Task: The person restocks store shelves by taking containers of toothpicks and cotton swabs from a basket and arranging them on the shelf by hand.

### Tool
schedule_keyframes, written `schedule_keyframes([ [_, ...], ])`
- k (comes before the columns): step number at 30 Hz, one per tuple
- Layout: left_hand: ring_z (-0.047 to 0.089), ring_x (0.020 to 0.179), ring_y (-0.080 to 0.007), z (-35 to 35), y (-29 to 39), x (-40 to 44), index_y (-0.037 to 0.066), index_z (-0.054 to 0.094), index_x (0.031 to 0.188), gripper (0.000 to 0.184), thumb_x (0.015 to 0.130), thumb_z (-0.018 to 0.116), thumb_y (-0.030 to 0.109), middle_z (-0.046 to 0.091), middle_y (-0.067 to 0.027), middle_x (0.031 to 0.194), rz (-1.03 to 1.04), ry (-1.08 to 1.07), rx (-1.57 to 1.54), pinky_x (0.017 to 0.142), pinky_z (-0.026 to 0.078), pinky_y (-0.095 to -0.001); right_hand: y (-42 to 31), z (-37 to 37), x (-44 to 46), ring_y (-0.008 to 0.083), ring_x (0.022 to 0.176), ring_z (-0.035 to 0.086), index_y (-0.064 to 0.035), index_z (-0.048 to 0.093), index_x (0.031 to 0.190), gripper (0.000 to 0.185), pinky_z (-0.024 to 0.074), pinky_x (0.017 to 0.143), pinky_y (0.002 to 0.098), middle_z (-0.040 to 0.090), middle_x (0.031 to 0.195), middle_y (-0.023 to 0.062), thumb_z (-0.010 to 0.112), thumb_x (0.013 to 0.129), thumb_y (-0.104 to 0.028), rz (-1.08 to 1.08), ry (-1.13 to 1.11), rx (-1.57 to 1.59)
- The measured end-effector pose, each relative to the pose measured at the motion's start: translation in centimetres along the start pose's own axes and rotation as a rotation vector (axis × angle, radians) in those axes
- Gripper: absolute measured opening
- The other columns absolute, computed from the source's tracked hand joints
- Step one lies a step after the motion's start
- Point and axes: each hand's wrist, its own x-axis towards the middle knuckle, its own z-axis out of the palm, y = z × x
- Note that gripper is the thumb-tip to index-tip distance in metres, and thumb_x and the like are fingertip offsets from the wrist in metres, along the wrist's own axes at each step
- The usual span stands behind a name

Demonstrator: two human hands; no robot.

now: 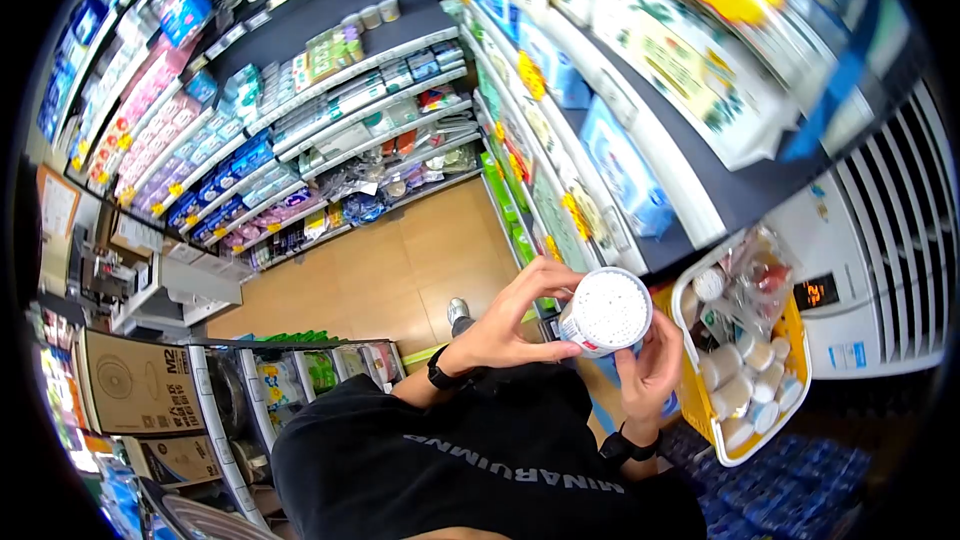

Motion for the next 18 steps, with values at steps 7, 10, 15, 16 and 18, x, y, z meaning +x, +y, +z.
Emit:
schedule_keyframes([
  [7,0.056,0.125,-0.0283,-9.4,0.3,-2.5,0.001,0.053,0.14,0.073,0.08,0.089,0.019,0.054,-0.0161,0.134,-0.041,0.195,0.079,0.103,0.052,-0.0395,1.6,9.8,5.2,0.0268,0.129,0.054,0.0084,0.043,0.141,0.056,0.0397,0.112,0.0402,0.054,0.137,0.0192,0.067,0.092,0.0,0.072,-0.192,0.067],
  [10,0.056,0.125,-0.0282,-13.9,-0.2,-3.5,0.001,0.053,0.14,0.072,0.08,0.088,0.018,0.053,-0.0163,0.135,-0.057,0.263,0.107,0.103,0.052,-0.0394,2.6,14.7,7.6,0.0271,0.13,0.054,0.0079,0.042,0.142,0.056,0.0392,0.113,0.0404,0.054,0.137,0.0194,0.065,0.091,0.002,0.078,-0.263,0.093],
  [15,0.057,0.122,-0.0293,-21.6,-0.9,-4.9,0.002,0.052,0.141,0.069,0.084,0.085,0.021,0.053,-0.0168,0.133,-0.026,0.361,0.182,0.101,0.053,-0.0391,4.1,22.9,11.1,0.0278,0.134,0.051,0.0069,0.041,0.144,0.059,0.0369,0.116,0.0415,0.053,0.14,0.0196,0.064,0.09,0.003,0.117,-0.374,0.092],
  [16,0.057,0.123,-0.0296,-23.0,-1.1,-5.3,0.001,0.052,0.141,0.069,0.083,0.085,0.021,0.053,-0.017,0.133,-0.025,0.383,0.195,0.101,0.054,-0.0398,4.4,24.5,11.7,0.0278,0.134,0.051,0.0069,0.041,0.144,0.059,0.0369,0.116,0.0415,0.053,0.14,0.0196,0.064,0.09,0.003,0.114,-0.386,0.097],
  [18,0.056,0.123,-0.0299,-25.8,-1.2,-6.0,0.001,0.052,0.141,0.069,0.083,0.086,0.021,0.053,-0.0172,0.133,-0.027,0.41,0.215,0.102,0.054,-0.0405,4.9,27.9,12.8,0.0277,0.133,0.052,0.0064,0.039,0.145,0.062,0.0374,0.116,0.0413,0.052,0.141,0.0198,0.066,0.089,0.002,0.067,-0.427,0.099],
])
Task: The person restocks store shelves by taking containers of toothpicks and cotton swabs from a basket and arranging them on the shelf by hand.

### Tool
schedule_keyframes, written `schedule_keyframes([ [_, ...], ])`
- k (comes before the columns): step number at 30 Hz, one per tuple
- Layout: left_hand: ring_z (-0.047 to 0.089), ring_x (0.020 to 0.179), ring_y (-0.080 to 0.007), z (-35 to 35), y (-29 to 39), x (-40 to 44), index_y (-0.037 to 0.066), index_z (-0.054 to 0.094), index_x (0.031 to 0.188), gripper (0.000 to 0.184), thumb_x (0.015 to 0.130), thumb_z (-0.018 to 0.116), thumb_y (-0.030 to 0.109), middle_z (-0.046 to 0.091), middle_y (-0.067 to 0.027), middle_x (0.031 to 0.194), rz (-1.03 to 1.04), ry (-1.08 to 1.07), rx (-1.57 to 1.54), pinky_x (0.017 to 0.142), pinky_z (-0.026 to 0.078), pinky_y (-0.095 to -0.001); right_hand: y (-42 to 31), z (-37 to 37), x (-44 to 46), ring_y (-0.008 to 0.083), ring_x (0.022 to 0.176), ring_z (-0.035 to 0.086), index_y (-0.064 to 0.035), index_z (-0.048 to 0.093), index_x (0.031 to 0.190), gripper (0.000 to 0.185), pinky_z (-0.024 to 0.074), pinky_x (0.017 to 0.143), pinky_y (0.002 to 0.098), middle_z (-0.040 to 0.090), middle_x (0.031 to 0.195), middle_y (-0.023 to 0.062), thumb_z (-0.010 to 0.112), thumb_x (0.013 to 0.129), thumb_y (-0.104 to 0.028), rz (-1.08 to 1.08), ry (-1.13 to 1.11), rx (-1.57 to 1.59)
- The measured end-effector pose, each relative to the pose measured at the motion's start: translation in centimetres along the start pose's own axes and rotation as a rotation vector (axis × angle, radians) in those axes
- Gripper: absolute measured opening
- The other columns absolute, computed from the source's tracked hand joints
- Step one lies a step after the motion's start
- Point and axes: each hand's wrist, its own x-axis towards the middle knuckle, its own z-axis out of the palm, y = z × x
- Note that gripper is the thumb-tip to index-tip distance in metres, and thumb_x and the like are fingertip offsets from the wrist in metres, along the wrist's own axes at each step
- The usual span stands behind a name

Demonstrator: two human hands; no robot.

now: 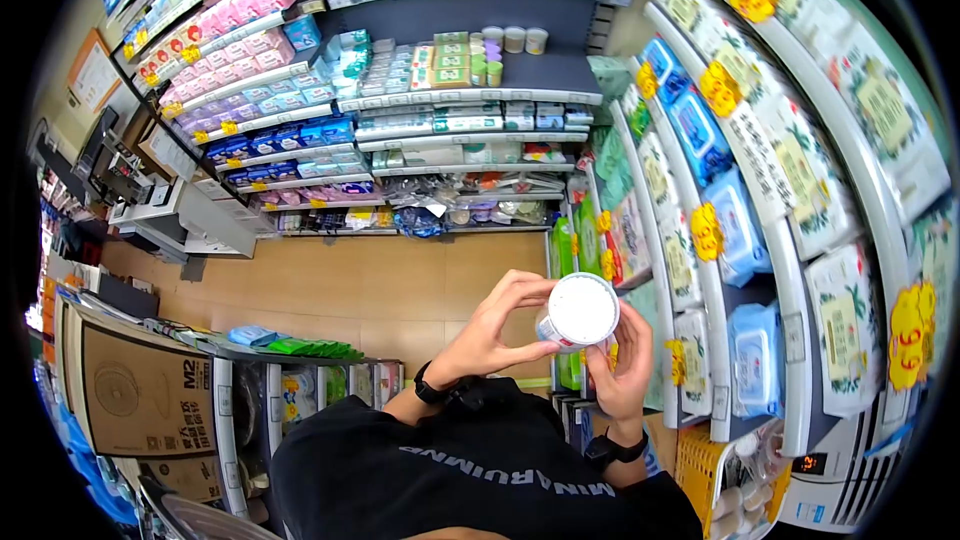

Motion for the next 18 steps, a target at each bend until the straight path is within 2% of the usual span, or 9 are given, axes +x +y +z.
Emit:
schedule_keyframes([
  [6,0.058,0.123,-0.0302,-6.5,-1.3,1.3,0.001,0.053,0.14,0.069,0.083,0.086,0.02,0.053,-0.0174,0.132,-0.026,0.057,0.052,0.104,0.053,-0.041,1.8,5.6,5.0,0.0279,0.135,0.051,0.0051,0.037,0.147,0.075,0.0371,0.116,0.0416,0.051,0.142,0.0195,0.076,0.083,-0.001,-0.005,-0.088,0.019],
  [9,0.059,0.125,-0.0293,-8.7,-1.8,1.8,-0.001,0.052,0.138,0.07,0.079,0.088,0.012,0.052,-0.0162,0.132,-0.058,0.061,0.07,0.107,0.052,-0.0411,2.6,7.7,6.5,0.0276,0.136,0.05,0.0039,0.035,0.149,0.083,0.0368,0.117,0.0417,0.05,0.143,0.0189,0.082,0.08,-0.003,0.002,-0.107,0.021],
  [18,0.059,0.123,-0.0288,-12.1,-5.1,4.6,0.0,0.053,0.138,0.069,0.08,0.088,0.015,0.053,-0.0153,0.13,-0.128,0.03,0.122,0.106,0.052,-0.04,5.1,9.9,10.8,0.028,0.133,0.053,0.0045,0.036,0.149,0.086,0.0422,0.113,0.0403,0.051,0.143,0.0203,0.086,0.08,-0.009,0.07,-0.096,-0.07],
])
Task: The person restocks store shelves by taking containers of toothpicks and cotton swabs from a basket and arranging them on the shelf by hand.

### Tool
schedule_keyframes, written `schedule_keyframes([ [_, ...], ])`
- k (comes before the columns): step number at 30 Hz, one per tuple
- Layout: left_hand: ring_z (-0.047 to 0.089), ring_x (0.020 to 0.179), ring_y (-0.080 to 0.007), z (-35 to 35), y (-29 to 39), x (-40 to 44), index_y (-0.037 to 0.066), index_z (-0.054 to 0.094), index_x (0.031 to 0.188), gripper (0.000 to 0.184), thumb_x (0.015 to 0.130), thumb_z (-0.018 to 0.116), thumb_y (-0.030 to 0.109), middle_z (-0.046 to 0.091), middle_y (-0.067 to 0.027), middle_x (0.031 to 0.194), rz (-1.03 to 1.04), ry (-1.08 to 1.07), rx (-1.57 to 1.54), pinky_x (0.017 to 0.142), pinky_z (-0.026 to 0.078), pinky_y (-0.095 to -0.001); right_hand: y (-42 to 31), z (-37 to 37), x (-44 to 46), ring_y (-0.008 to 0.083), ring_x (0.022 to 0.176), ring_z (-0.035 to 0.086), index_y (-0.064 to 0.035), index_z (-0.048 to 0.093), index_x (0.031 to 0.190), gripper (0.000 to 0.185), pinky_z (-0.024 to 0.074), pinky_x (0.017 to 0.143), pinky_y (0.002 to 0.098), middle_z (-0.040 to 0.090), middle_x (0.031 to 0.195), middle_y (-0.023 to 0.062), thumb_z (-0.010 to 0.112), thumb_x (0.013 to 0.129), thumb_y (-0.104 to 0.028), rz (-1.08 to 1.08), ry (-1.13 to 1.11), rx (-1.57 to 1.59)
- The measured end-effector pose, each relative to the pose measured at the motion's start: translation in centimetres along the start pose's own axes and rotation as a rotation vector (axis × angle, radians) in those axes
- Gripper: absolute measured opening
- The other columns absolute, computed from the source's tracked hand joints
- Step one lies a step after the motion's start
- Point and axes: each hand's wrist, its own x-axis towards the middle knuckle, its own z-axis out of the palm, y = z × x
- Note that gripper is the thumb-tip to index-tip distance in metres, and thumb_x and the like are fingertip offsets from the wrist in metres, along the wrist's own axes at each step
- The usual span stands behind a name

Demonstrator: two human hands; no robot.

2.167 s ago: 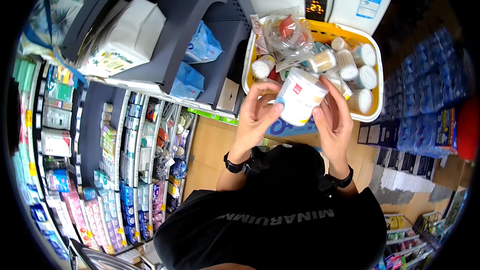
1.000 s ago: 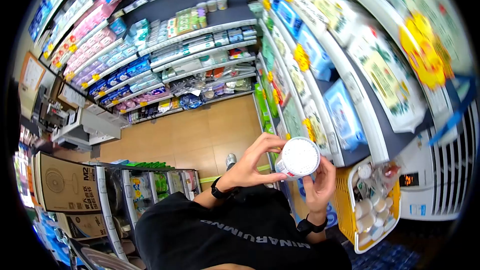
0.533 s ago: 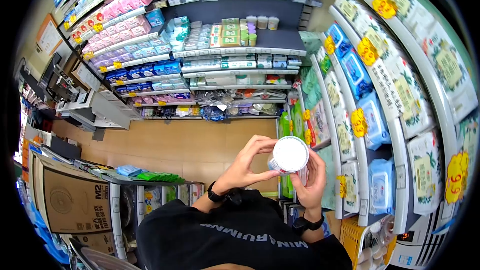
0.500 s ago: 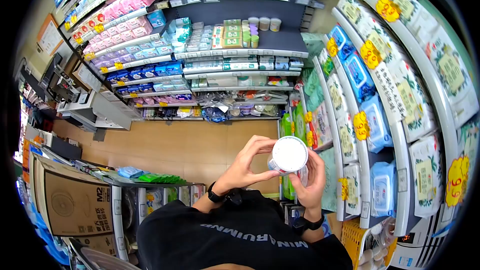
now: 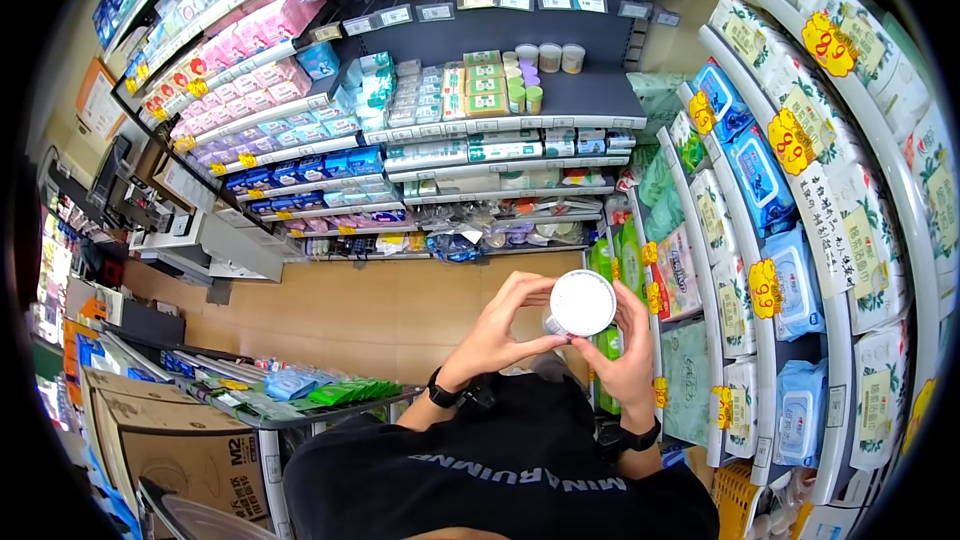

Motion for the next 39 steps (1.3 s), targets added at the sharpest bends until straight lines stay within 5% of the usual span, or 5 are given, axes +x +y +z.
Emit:
schedule_keyframes([
  [22,0.061,0.122,-0.027,-7.0,-10.2,20.0,0.002,0.055,0.138,0.063,0.084,0.084,0.014,0.058,-0.0142,0.131,-0.029,0.165,0.14,0.102,0.055,-0.0379,8.7,0.8,26.5,0.0287,0.127,0.06,0.0029,0.044,0.148,0.081,0.0507,0.104,0.0401,0.055,0.142,0.0193,0.086,0.079,-0.01,-0.188,-0.129,-0.145],
  [32,0.067,0.103,-0.021,-8.0,-19.6,30.9,0.003,0.059,0.133,0.053,0.086,0.081,0.011,0.062,-0.0111,0.117,-0.166,0.248,0.253,0.082,0.058,-0.0317,16.3,1.0,39.3,0.026,0.123,0.063,0.0004,0.047,0.145,0.078,0.0538,0.1,0.0391,0.059,0.137,0.0177,0.087,0.079,-0.012,-0.167,-0.047,-0.144],
  [39,0.067,0.117,-0.0248,-9.3,-23.1,35.6,0.003,0.055,0.138,0.056,0.09,0.078,0.018,0.064,-0.0155,0.135,-0.246,0.236,0.148,0.091,0.057,-0.0375,21.6,1.5,46.9,0.0287,0.12,0.065,0.0,0.049,0.141,0.073,0.0559,0.096,0.0398,0.062,0.133,0.0189,0.087,0.079,-0.014,-0.204,0.006,-0.203],
])
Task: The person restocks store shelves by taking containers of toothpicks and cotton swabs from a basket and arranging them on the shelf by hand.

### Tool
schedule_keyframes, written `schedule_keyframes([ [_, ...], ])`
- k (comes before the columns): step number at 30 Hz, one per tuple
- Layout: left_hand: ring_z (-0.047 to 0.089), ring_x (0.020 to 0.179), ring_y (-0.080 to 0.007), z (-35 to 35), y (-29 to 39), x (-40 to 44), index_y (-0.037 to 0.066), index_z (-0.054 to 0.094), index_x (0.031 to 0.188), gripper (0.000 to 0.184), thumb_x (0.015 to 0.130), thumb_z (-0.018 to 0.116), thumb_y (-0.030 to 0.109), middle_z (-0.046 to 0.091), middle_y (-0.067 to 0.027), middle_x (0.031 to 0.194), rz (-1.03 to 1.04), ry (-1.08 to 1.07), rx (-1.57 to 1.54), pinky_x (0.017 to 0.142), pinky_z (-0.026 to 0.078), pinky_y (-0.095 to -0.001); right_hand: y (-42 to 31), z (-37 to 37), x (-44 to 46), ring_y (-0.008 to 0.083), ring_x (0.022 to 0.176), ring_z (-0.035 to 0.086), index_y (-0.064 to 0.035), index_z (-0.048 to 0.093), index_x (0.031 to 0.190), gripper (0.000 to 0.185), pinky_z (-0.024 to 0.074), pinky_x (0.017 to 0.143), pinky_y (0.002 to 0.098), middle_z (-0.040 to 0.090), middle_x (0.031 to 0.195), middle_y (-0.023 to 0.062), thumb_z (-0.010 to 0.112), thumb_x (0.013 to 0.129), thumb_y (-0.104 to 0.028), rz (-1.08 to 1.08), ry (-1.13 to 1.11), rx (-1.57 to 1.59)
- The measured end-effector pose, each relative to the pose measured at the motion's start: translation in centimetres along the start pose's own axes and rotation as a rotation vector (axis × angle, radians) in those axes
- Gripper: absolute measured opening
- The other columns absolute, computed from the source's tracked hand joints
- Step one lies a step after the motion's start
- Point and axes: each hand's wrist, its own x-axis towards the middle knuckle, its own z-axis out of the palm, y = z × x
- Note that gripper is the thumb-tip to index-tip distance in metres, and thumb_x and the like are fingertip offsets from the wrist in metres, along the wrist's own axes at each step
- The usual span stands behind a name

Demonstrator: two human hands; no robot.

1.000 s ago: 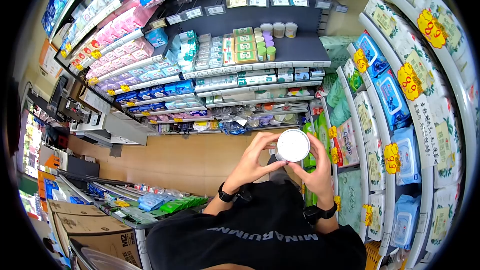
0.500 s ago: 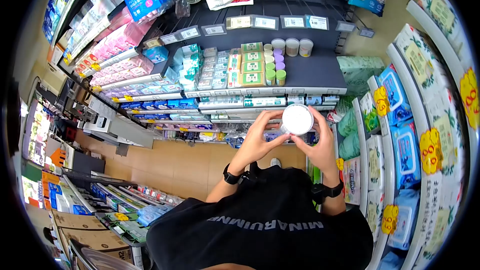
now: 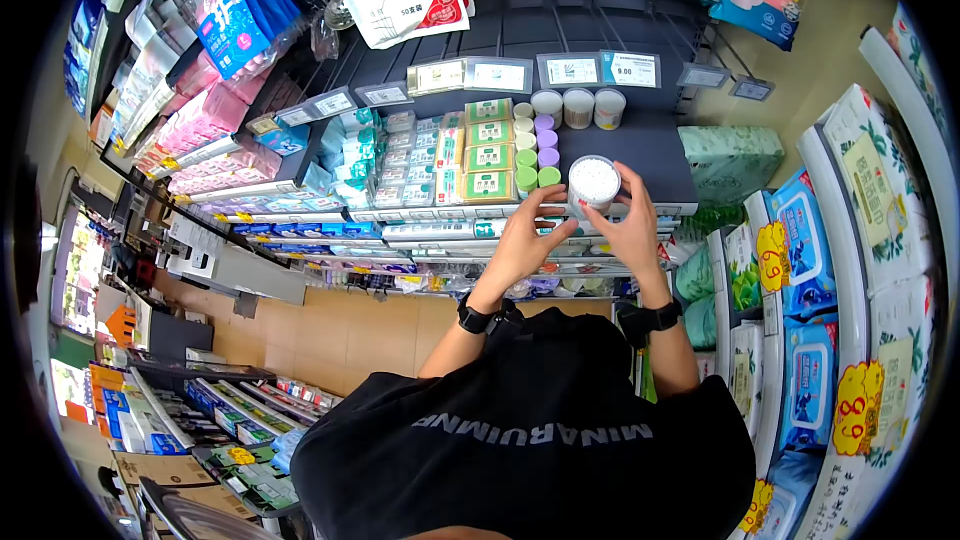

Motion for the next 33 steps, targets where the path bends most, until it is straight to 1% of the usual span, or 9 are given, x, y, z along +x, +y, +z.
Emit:
schedule_keyframes([
  [7,0.067,0.117,-0.0254,-0.4,-1.3,1.7,0.001,0.056,0.136,0.053,0.091,0.077,0.021,0.064,-0.0146,0.135,-0.033,0.023,0.049,0.09,0.055,-0.0367,8.8,4.1,5.9,0.0273,0.118,0.066,-0.0006,0.05,0.138,0.071,0.0567,0.094,0.0401,0.063,0.13,0.0172,0.087,0.079,-0.014,-0.003,0.058,0.0],
  [11,0.067,0.116,-0.0252,-0.7,-1.3,2.0,0.001,0.059,0.133,0.049,0.092,0.077,0.022,0.065,-0.0134,0.132,-0.053,0.013,0.083,0.089,0.055,-0.037,13.4,6.4,8.1,0.0261,0.119,0.064,-0.0005,0.047,0.138,0.075,0.0579,0.094,0.0385,0.059,0.134,0.0177,0.088,0.077,-0.012,0.07,0.075,0.011],
  [14,0.068,0.115,-0.0245,-1.1,-0.9,1.9,0.001,0.06,0.131,0.046,0.093,0.076,0.021,0.065,-0.0129,0.13,-0.073,0.015,0.109,0.089,0.055,-0.0363,15.6,7.7,9.1,0.0282,0.118,0.064,-0.0008,0.047,0.136,0.074,0.057,0.094,0.0392,0.059,0.132,0.0183,0.088,0.076,-0.013,0.074,0.094,0.013],
  [19,0.068,0.114,-0.0238,-1.5,-1.4,1.7,0.001,0.06,0.131,0.042,0.094,0.075,0.017,0.064,-0.0129,0.13,-0.104,0.036,0.073,0.091,0.056,-0.0351,18.3,9.5,11.1,0.0326,0.115,0.064,-0.0007,0.047,0.136,0.074,0.054,0.095,0.0404,0.059,0.13,0.0202,0.089,0.076,-0.015,0.057,0.063,-0.045],
  [21,0.067,0.115,-0.0239,-1.8,-0.9,1.6,0.001,0.06,0.131,0.041,0.095,0.073,0.015,0.063,-0.0131,0.13,-0.191,0.034,0.026,0.092,0.056,-0.0355,18.9,10.1,11.8,0.0363,0.116,0.063,-0.0001,0.047,0.136,0.075,0.0516,0.097,0.0427,0.059,0.128,0.0217,0.089,0.075,-0.017,0.053,0.066,-0.048],
  [24,0.067,0.115,-0.0239,-2.1,-0.9,1.5,0.001,0.059,0.132,0.042,0.095,0.073,0.015,0.063,-0.0132,0.13,-0.166,0.046,0.027,0.092,0.056,-0.036,19.6,10.9,12.5,0.0386,0.118,0.061,0.0003,0.047,0.135,0.076,0.0503,0.099,0.044,0.059,0.128,0.0229,0.09,0.075,-0.02,0.073,0.055,-0.085],
  [25,0.067,0.115,-0.0239,-2.1,-1.0,1.5,0.001,0.059,0.132,0.042,0.095,0.073,0.015,0.063,-0.0132,0.13,-0.169,0.046,0.028,0.092,0.056,-0.036,19.7,11.1,12.7,0.0386,0.118,0.061,0.0003,0.047,0.135,0.076,0.0503,0.099,0.044,0.059,0.128,0.0229,0.09,0.075,-0.02,0.075,0.054,-0.083],
  [27,0.068,0.115,-0.0243,-2.2,-1.3,1.4,0.001,0.059,0.133,0.043,0.095,0.073,0.015,0.063,-0.0134,0.13,-0.159,0.064,-0.001,0.092,0.056,-0.036,20.0,11.6,13.1,0.0314,0.113,0.066,0.001,0.046,0.136,0.077,0.0557,0.093,0.0393,0.06,0.128,0.0208,0.09,0.076,-0.019,-0.012,0.074,-0.177],
  [33,0.068,0.115,-0.0246,-2.9,-1.2,1.1,0.001,0.059,0.133,0.042,0.096,0.072,0.014,0.063,-0.0136,0.133,-0.192,0.075,0.005,0.092,0.056,-0.0358,20.7,12.6,13.5,0.0333,0.113,0.065,0.0007,0.047,0.136,0.077,0.0542,0.094,0.0404,0.06,0.127,0.0217,0.09,0.076,-0.019,-0.011,0.087,-0.164],
])
